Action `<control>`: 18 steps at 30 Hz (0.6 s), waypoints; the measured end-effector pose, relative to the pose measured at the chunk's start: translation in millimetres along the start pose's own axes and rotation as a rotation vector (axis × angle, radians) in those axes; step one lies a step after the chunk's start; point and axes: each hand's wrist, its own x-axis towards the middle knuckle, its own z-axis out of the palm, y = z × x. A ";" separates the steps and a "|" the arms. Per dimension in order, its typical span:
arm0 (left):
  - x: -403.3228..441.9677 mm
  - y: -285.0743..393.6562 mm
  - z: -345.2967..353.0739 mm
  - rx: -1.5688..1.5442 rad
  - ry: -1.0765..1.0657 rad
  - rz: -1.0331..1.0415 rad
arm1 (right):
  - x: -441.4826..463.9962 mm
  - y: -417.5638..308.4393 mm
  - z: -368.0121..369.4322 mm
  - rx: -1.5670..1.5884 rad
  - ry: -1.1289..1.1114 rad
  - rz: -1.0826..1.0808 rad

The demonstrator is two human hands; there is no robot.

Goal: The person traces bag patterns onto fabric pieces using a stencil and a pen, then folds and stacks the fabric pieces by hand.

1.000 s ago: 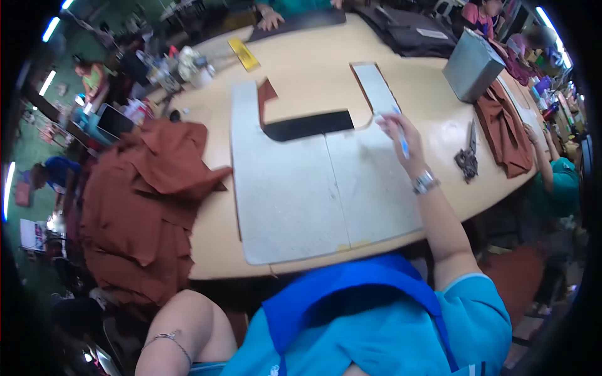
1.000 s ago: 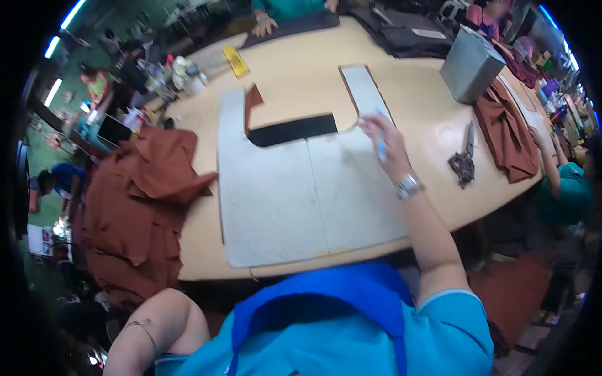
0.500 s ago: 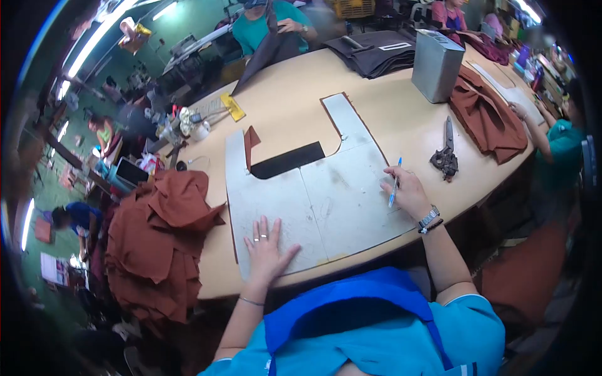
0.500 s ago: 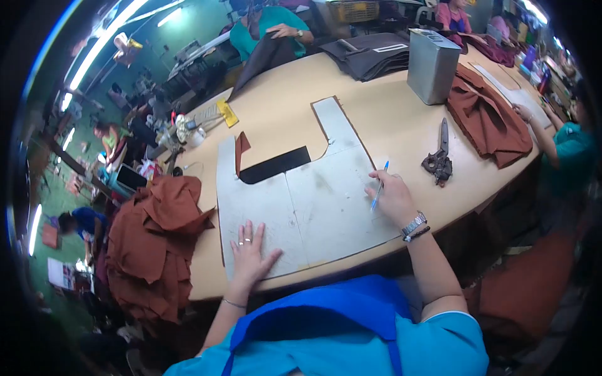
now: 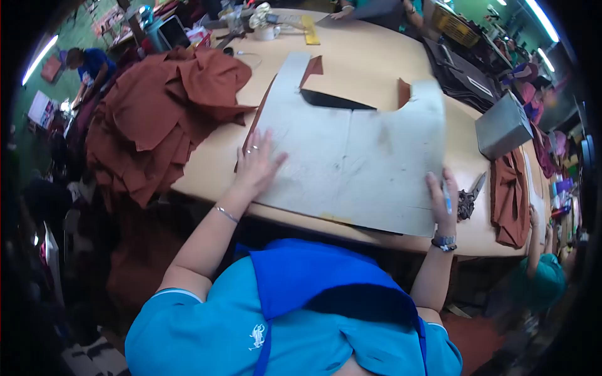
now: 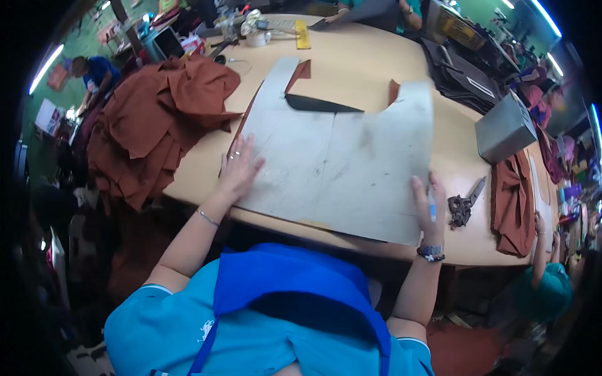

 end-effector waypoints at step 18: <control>23.0 -23.5 -16.6 -0.105 0.171 -0.042 | -2.9 69.2 -125.5 -0.994 1.231 -0.326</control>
